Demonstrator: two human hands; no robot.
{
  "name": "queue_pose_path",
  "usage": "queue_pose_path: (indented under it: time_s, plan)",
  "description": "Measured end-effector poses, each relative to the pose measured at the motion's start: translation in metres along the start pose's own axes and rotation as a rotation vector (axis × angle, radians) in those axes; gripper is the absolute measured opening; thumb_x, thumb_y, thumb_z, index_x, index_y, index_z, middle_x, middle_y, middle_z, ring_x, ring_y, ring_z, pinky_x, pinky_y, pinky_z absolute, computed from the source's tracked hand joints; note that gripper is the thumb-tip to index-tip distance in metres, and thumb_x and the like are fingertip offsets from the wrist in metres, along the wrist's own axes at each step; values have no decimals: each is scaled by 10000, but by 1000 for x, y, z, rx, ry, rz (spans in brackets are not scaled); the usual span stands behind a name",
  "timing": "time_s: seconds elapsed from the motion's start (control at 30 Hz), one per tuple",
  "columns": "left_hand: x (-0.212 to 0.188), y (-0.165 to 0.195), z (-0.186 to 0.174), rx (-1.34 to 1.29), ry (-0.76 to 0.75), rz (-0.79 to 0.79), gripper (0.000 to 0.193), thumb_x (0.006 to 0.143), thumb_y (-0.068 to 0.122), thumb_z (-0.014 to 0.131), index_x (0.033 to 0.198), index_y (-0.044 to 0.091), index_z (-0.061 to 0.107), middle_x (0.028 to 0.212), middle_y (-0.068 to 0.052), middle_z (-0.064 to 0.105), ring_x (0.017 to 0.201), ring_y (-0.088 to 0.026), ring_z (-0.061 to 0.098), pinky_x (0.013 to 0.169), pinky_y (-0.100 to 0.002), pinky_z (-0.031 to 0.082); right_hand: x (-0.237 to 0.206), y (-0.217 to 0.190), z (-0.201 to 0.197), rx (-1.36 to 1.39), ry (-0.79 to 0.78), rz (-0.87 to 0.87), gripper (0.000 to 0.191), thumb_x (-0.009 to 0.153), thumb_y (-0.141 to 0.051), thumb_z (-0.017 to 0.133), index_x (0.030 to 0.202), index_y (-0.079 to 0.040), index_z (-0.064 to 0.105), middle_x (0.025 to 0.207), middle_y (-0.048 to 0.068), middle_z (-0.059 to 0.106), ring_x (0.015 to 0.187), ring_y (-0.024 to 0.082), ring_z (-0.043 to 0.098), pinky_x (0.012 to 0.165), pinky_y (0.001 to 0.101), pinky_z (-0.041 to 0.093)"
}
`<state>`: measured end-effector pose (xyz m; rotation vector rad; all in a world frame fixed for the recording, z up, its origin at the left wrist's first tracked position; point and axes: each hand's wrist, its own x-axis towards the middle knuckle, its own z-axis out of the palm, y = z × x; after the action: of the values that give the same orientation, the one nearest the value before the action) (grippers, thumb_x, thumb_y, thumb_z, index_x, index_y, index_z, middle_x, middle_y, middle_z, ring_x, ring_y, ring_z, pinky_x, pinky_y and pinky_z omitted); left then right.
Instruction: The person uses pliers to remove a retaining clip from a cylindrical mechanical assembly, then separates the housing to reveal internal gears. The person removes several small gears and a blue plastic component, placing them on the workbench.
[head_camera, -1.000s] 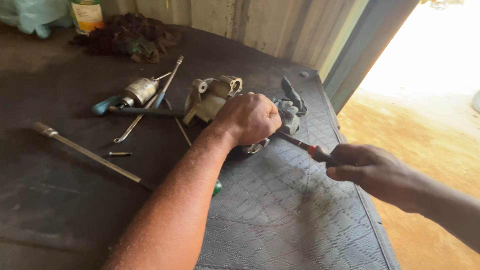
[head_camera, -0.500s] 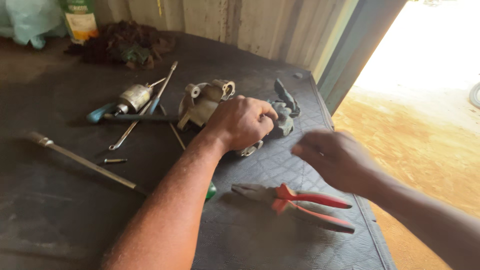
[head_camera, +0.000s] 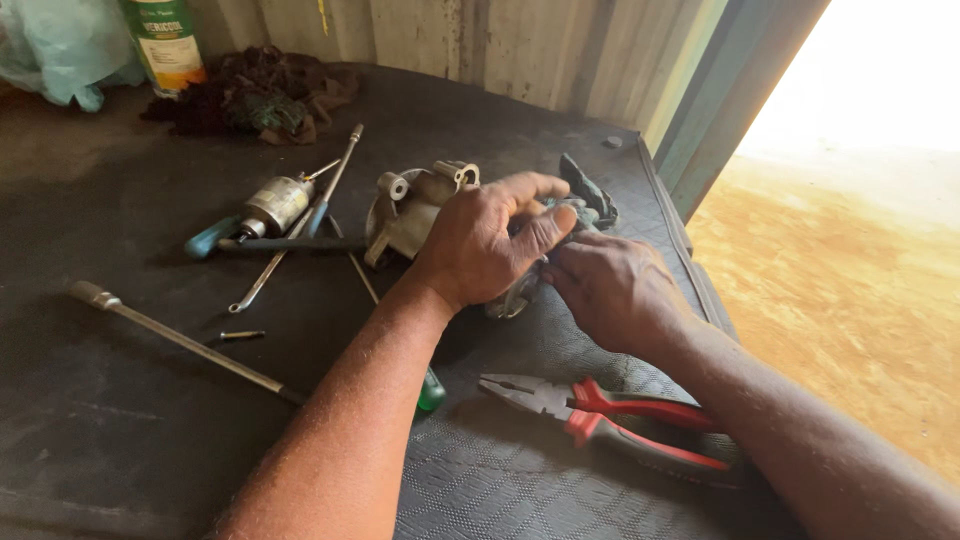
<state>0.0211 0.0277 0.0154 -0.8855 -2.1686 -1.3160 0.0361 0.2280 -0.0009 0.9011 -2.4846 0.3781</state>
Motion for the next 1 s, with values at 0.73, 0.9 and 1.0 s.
queue_pose_path:
  time_s: [0.73,0.9,1.0]
  plan:
    - [-3,-49,-43,262,413,-516,720,1003,643,471,1090,-42,671,1073,-213,710,1035,-348,689,919,-440,521,4,7,4,291,-211,424,317,931,-362,610,859,-78,731,722,124,718,716,314,727,686,439,545]
    - [-1,-56,-36,144,478,-511,714,925,705,484,1154,79,739,981,-101,736,956,-247,682,846,-391,520,-1,2,-1,78,13,53,229,908,-252,695,795,-55,664,796,129,666,781,367,670,703,474,516]
    - [-3,-55,-39,99,465,-575,708,923,703,478,1074,71,759,898,-88,734,894,-230,683,821,-390,524,-5,-1,-7,-129,69,-203,120,873,-166,682,806,-76,641,785,113,631,763,341,666,743,497,513]
